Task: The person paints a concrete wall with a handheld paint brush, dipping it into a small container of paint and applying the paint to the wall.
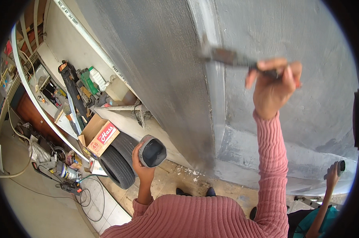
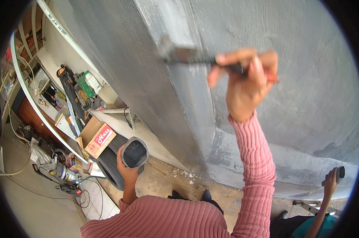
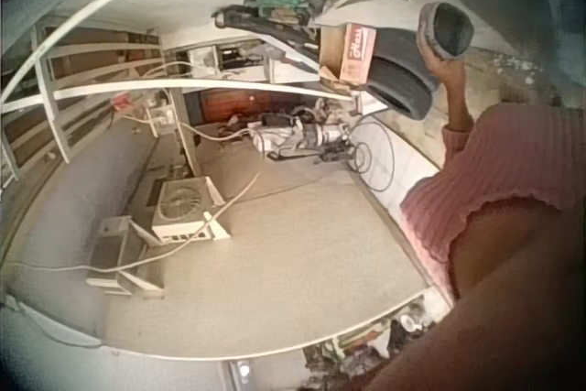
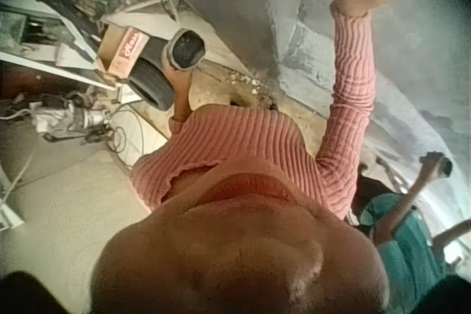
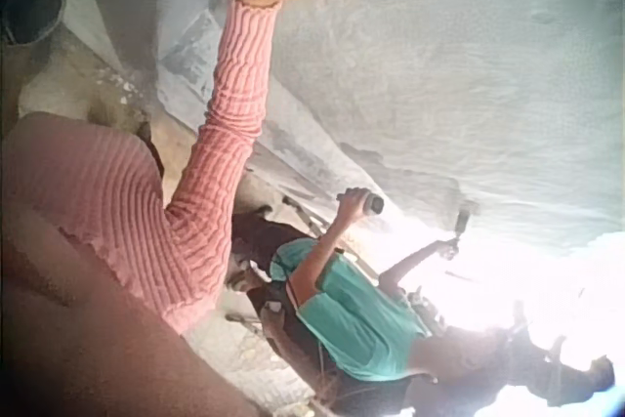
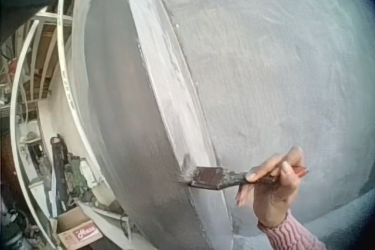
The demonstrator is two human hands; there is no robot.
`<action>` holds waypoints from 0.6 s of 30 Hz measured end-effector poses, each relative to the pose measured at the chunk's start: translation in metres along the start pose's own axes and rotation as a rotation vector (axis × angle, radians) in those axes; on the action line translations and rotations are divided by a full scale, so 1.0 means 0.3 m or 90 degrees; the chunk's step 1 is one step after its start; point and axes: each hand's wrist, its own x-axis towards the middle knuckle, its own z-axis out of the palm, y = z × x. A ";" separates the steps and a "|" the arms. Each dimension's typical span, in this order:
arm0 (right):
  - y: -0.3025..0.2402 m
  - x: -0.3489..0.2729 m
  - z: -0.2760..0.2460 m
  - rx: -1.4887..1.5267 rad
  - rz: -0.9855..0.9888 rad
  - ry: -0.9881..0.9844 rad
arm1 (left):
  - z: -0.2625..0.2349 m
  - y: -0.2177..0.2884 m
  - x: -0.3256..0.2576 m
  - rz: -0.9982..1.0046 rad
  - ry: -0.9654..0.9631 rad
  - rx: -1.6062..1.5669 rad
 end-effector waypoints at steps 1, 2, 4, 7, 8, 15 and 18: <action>-0.026 -0.045 -0.016 -0.011 0.046 0.027 | -0.003 -0.006 0.001 0.011 -0.008 0.011; -0.050 -0.073 -0.033 -0.012 0.048 0.027 | -0.003 -0.007 0.001 0.023 -0.017 0.022; -0.079 -0.109 -0.057 -0.050 0.215 0.030 | -0.002 -0.003 -0.002 0.013 -0.017 0.015; -0.091 -0.041 -0.075 -0.053 0.171 0.007 | 0.009 0.012 0.006 0.032 -0.035 0.031; -0.087 -0.006 -0.068 -0.048 0.146 -0.017 | 0.016 0.019 0.007 0.062 -0.046 0.055; -0.049 0.246 0.063 -0.167 -0.087 -0.102 | 0.037 0.007 0.001 0.033 -0.029 0.001; -0.035 0.229 0.102 -0.196 -0.221 -0.078 | 0.044 0.002 -0.009 0.009 -0.038 0.015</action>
